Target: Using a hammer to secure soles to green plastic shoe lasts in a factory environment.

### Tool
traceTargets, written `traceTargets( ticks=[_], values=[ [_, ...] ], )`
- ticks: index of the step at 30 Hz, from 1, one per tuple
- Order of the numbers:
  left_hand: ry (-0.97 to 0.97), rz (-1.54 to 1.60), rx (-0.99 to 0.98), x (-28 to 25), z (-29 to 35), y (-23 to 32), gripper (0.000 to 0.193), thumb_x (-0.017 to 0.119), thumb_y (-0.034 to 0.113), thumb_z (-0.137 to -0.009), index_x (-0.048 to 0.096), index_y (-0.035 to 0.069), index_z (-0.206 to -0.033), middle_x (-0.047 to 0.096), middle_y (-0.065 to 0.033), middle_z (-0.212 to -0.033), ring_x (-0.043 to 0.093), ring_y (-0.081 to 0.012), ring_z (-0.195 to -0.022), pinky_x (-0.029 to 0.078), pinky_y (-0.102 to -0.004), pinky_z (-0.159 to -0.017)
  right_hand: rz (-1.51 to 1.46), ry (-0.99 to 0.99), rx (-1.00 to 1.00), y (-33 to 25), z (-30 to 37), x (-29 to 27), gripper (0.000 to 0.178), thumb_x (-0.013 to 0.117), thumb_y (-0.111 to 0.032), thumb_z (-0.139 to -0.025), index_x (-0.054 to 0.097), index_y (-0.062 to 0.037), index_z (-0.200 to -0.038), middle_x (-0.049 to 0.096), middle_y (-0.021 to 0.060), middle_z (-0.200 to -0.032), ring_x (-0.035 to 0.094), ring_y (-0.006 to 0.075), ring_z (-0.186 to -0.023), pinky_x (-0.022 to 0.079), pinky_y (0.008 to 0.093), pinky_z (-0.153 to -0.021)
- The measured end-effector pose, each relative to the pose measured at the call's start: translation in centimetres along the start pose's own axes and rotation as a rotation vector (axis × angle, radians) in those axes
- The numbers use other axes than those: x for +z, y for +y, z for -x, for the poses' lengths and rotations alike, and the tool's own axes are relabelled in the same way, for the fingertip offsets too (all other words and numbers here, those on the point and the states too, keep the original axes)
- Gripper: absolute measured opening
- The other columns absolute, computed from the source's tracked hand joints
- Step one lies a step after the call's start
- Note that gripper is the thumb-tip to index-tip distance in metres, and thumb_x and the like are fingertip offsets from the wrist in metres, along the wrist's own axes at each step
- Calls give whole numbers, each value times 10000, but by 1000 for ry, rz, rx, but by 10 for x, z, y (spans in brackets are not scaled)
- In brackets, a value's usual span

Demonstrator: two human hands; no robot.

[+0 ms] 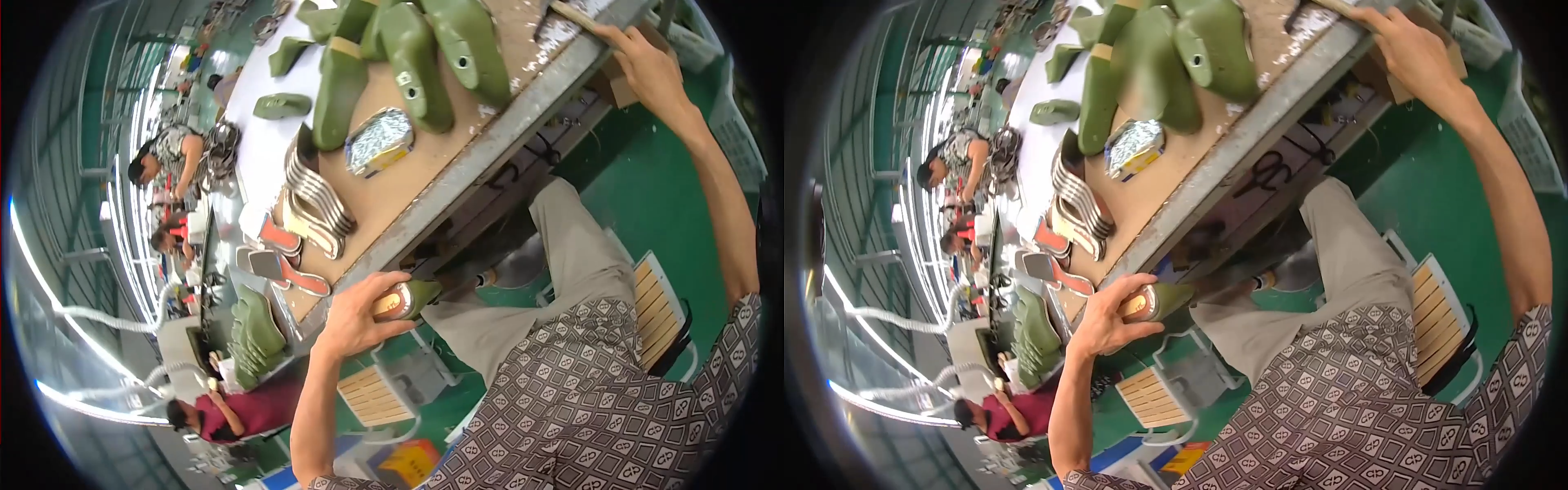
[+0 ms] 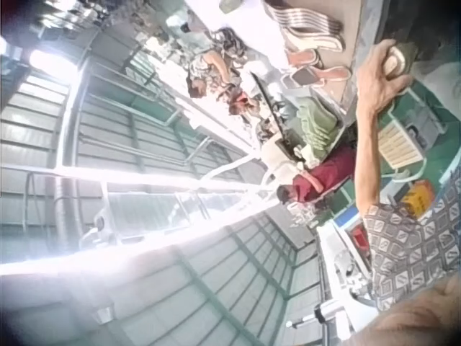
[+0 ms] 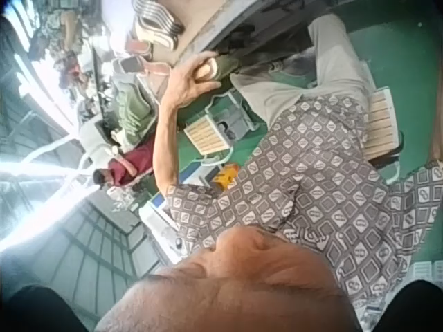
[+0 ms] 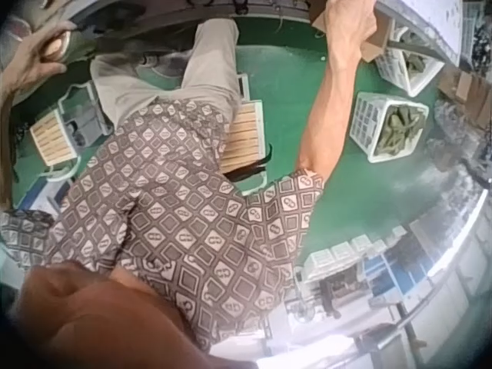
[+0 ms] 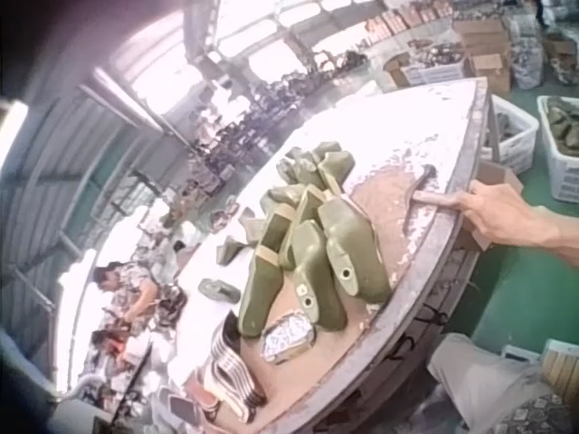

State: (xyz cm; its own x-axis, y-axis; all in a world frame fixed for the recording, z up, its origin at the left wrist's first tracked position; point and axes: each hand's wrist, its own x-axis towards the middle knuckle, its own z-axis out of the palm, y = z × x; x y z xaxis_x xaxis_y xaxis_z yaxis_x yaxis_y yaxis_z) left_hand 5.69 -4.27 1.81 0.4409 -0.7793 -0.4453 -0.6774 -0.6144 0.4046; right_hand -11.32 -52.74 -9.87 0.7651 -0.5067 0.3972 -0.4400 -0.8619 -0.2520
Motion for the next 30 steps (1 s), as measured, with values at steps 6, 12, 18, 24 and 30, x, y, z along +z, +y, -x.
traceTargets(
  ticks=[6,12,18,24,30],
  values=[
    [141,-265,-62,3,11,6,837,856,324,-608,491,96,-1326,606,-102,-1169,549,-312,-1126,417,-450,-957,-435,197,-67,-45,42,-10,448,468,-85,-968,426,-143,-1410,581,95,-1031,607,296,-873,478,415,-747],
    [309,-456,-67,17,50,-14,834,874,285,-545,510,70,-1263,538,-139,-1216,482,-352,-1158,409,-460,-968,-1053,-473,-141,-143,91,-67,460,436,-187,-996,390,-85,-1442,658,189,-1130,674,317,-927,515,449,-827],
    [425,-377,66,20,39,-28,703,855,209,-509,570,94,-1142,573,-90,-1059,517,-318,-997,433,-439,-885,-1254,-723,-229,-213,27,-54,471,425,-200,-1006,346,-142,-1467,585,183,-1262,653,309,-984,503,402,-874],
    [429,-383,173,18,34,-41,684,842,201,-496,588,103,-1123,584,-76,-1065,519,-304,-990,426,-438,-881,-1043,-975,-527,-219,11,-49,454,429,-220,-1011,360,-131,-1450,581,234,-1248,587,372,-1126,444,439,-994],
    [454,-383,174,17,29,-38,671,840,199,-483,599,101,-1101,600,-68,-1034,527,-303,-961,428,-440,-876,-1089,-315,-359,-229,45,-26,437,430,-201,-994,385,-91,-1415,623,211,-1142,623,360,-1034,478,422,-952]
  ],
)
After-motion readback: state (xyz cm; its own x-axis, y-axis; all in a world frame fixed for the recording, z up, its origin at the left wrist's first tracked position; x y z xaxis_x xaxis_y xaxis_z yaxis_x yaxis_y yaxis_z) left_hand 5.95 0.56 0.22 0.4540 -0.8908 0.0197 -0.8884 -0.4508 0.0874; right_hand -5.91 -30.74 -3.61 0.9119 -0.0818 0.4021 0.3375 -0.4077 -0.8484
